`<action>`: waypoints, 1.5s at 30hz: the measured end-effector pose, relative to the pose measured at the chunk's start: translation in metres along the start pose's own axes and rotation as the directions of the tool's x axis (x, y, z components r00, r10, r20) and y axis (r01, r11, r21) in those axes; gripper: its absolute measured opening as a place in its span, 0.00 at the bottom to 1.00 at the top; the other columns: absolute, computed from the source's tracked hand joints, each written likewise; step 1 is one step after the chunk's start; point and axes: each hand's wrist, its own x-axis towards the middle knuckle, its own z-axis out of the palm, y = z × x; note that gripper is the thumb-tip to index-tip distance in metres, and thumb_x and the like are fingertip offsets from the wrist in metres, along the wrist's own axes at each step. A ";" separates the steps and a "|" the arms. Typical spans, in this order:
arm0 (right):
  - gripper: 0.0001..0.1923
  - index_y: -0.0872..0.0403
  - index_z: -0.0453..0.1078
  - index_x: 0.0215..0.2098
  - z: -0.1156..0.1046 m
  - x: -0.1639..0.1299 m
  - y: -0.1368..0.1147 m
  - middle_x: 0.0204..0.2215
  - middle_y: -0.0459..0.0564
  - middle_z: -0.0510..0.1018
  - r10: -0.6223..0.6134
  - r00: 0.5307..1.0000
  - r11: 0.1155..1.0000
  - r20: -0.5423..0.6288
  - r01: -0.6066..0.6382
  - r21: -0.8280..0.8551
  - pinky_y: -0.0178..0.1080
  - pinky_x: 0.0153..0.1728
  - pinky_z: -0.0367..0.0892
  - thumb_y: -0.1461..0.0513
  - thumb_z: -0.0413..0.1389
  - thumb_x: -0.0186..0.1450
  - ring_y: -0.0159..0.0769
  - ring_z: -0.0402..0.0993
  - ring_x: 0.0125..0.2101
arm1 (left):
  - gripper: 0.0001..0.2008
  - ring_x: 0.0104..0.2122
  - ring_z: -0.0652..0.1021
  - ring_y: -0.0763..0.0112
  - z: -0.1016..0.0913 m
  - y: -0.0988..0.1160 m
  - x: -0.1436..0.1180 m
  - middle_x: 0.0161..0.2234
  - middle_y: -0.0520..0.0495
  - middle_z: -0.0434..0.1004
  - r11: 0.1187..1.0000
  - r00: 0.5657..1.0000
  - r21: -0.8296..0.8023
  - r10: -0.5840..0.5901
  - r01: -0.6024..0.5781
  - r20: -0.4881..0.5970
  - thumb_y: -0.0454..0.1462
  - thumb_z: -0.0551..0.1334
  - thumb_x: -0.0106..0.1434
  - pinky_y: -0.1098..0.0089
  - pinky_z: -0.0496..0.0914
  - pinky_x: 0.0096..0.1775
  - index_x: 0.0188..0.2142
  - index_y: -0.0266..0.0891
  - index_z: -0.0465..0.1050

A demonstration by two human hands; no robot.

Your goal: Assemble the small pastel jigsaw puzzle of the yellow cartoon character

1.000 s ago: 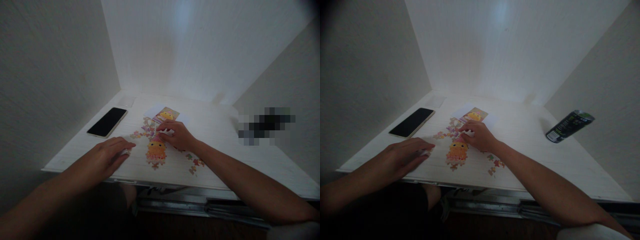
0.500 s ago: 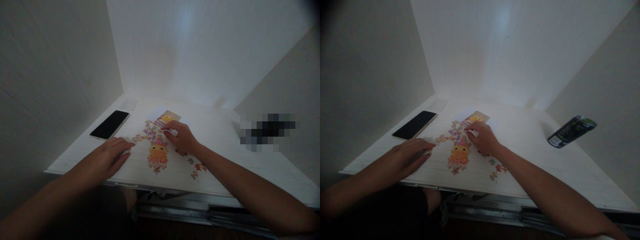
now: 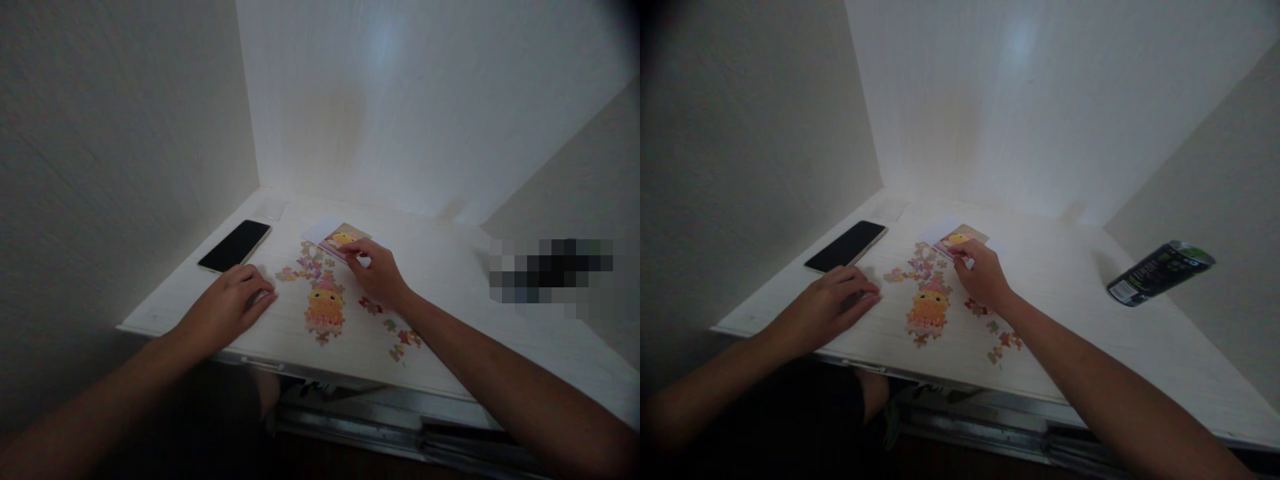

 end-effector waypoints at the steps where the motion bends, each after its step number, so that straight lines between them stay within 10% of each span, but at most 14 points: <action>1: 0.10 0.52 0.76 0.41 0.000 0.000 -0.001 0.38 0.51 0.80 0.005 1.000 1.000 0.005 -0.005 0.000 0.44 0.42 0.70 0.65 0.54 0.63 0.38 0.75 0.38 | 0.13 0.40 0.73 0.62 0.000 0.000 0.000 0.37 0.44 0.74 1.000 1.000 -0.004 0.001 -0.001 0.001 0.42 0.55 0.69 0.60 0.69 0.45 0.40 0.38 0.76; 17: 0.11 0.53 0.76 0.42 0.002 -0.003 0.000 0.31 0.49 0.80 0.011 0.991 0.998 0.131 -0.019 0.062 0.38 0.30 0.69 0.61 0.55 0.64 0.34 0.74 0.29 | 0.11 0.41 0.72 0.62 -0.004 0.006 0.000 0.38 0.43 0.71 0.998 0.998 -0.053 -0.037 0.040 0.050 0.38 0.54 0.69 0.61 0.68 0.45 0.39 0.36 0.73; 30: 0.11 0.54 0.76 0.42 0.001 -0.002 -0.005 0.30 0.49 0.81 0.076 0.987 0.994 0.143 -0.086 0.063 0.37 0.31 0.70 0.61 0.56 0.63 0.33 0.75 0.28 | 0.25 0.61 0.65 0.54 0.010 0.007 0.009 0.63 0.38 0.63 0.995 0.992 0.025 0.098 -0.100 0.082 0.48 0.55 0.69 0.51 0.60 0.60 0.61 0.38 0.62; 45: 0.11 0.54 0.77 0.42 0.000 -0.002 -0.007 0.31 0.49 0.81 0.032 0.995 0.994 0.099 -0.042 0.099 0.37 0.34 0.70 0.62 0.56 0.63 0.33 0.74 0.29 | 0.12 0.44 0.76 0.61 0.012 0.002 0.011 0.42 0.41 0.77 0.998 0.997 -0.044 0.037 -0.040 -0.071 0.35 0.55 0.67 0.57 0.70 0.50 0.46 0.34 0.73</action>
